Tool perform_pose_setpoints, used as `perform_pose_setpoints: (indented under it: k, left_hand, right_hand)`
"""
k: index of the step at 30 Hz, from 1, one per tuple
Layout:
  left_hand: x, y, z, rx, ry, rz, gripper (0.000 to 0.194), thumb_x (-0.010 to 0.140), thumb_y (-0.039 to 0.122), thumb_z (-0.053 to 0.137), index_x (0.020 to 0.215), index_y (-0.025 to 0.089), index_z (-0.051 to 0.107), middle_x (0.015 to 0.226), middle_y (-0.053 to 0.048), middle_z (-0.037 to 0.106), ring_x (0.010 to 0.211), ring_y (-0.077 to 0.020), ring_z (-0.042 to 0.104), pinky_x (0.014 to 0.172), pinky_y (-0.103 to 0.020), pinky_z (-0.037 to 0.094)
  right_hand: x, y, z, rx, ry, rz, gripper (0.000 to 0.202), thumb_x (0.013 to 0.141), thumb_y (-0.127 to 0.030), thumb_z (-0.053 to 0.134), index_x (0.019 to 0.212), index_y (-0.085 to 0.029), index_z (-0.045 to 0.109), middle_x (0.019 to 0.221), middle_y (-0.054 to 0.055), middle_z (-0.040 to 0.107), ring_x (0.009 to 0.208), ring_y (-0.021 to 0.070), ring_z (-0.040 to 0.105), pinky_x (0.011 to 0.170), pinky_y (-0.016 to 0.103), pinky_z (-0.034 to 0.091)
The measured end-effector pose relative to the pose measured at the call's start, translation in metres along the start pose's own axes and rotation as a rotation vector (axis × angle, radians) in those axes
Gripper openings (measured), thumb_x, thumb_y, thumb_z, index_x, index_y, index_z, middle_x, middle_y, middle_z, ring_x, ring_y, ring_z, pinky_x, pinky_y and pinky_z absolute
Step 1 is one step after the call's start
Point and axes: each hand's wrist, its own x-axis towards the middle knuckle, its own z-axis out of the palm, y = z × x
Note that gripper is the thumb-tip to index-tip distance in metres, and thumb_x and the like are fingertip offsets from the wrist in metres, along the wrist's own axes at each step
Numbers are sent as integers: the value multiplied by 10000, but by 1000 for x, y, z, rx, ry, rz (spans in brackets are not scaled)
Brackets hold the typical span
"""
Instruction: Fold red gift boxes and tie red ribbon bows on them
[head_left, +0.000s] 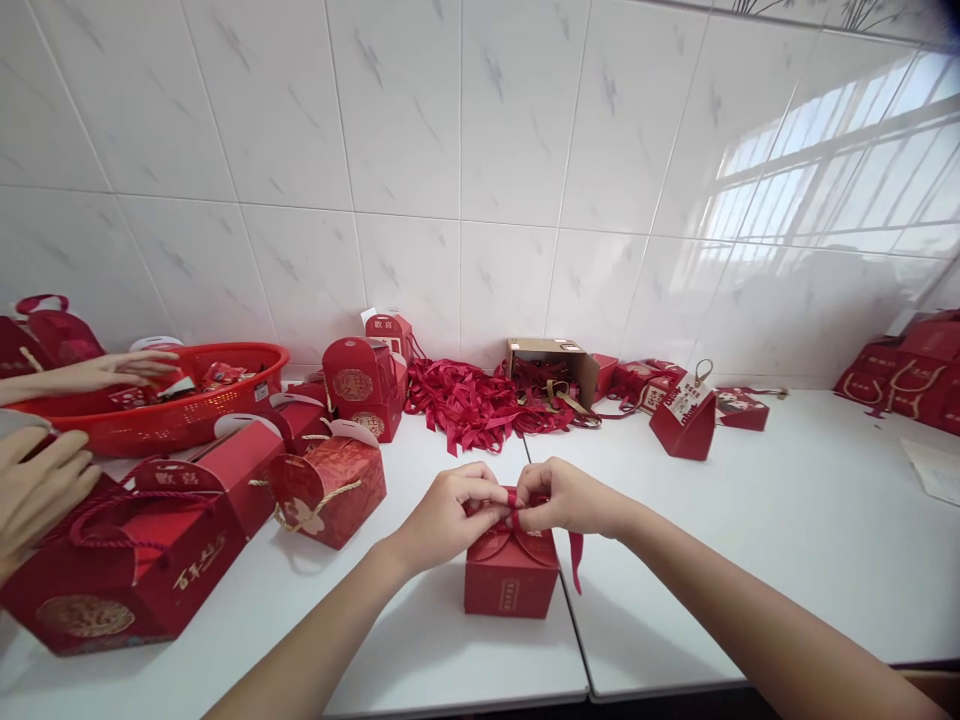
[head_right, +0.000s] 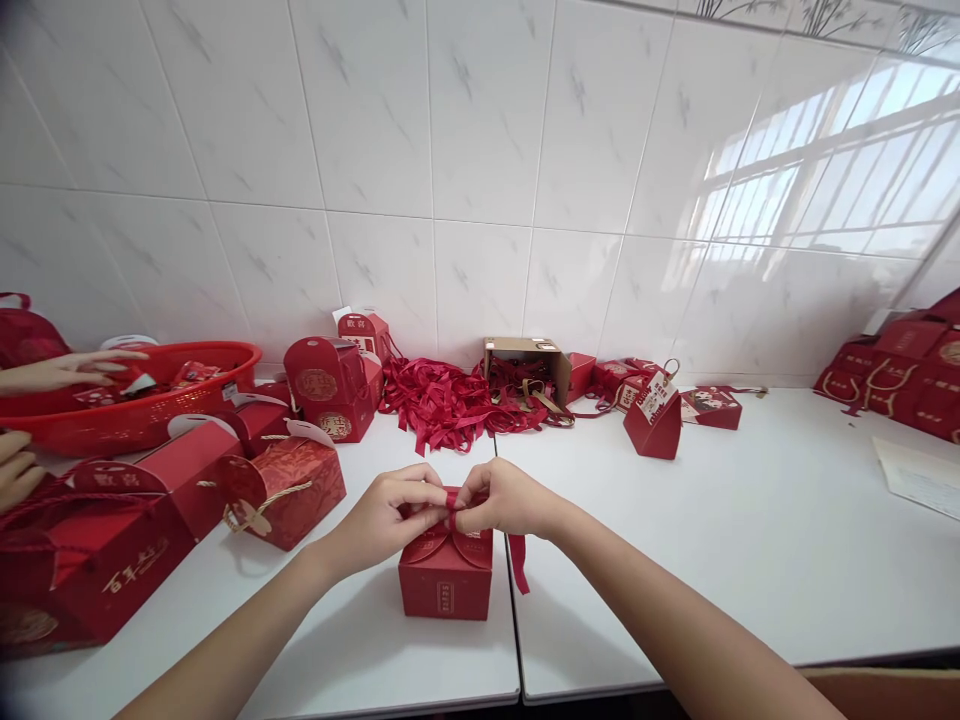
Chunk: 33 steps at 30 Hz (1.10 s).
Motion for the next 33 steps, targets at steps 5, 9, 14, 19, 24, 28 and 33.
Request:
perform_pose_setpoints:
  k: [5, 9, 14, 19, 24, 28, 33]
  left_hand:
    - [-6, 0, -9, 63, -1, -93, 161, 829, 216, 545, 771, 197, 693, 826, -37, 572, 700, -148, 537, 647, -270, 436]
    - [-12, 0, -25, 111, -30, -199, 133, 844, 268, 508, 757, 202, 584, 931, -41, 559, 905, -202, 541, 813, -324, 440]
    - [-6, 0, -26, -103, -92, -183, 216, 884, 311, 437, 720, 200, 524, 1243, -58, 507, 1204, -244, 422, 982, -388, 375]
    - [-1, -3, -25, 213, -133, -57, 334, 899, 338, 457, 609, 186, 524, 1103, -51, 578, 1180, -268, 391, 1055, -515, 228]
    - [-3, -9, -28, 109, -102, 23, 381, 924, 359, 418, 622, 191, 580, 1187, -48, 579, 1149, -241, 438, 1013, -442, 320]
    - [-5, -17, -27, 500, 37, 39, 423, 921, 331, 426, 575, 189, 625, 1047, -58, 630, 1122, -288, 435, 972, -537, 245]
    - [-8, -26, -18, 648, 194, 25, 331, 920, 330, 436, 694, 210, 647, 1083, -57, 633, 1133, -301, 428, 941, -530, 227]
  right_hand:
    - [-8, 1, -5, -124, 27, -3, 60, 636, -159, 590, 579, -172, 606, 684, -10, 542, 601, 105, 449, 534, 241, 358]
    - [-18, 4, -17, -225, 64, 15, 95, 636, -165, 608, 556, -171, 557, 738, -8, 529, 601, 102, 446, 564, 250, 361]
    - [-21, 6, -19, -299, 114, -21, 112, 672, -196, 610, 598, -188, 527, 830, 6, 524, 739, 143, 497, 682, 272, 387]
    - [-26, 13, -19, -442, 194, -31, 134, 656, -183, 601, 583, -197, 489, 899, 30, 540, 851, 189, 515, 765, 309, 407]
    - [-30, 19, -18, -509, 258, -23, 138, 661, -188, 596, 641, -207, 460, 974, 46, 542, 947, 227, 492, 835, 354, 403]
    - [-32, 20, -14, -508, 301, 55, 218, 636, -173, 591, 747, -226, 411, 956, 34, 524, 913, 228, 480, 796, 360, 422]
    - [-35, 22, -13, -465, 271, 32, 243, 651, -136, 579, 843, -230, 464, 988, 31, 524, 944, 220, 494, 839, 380, 433]
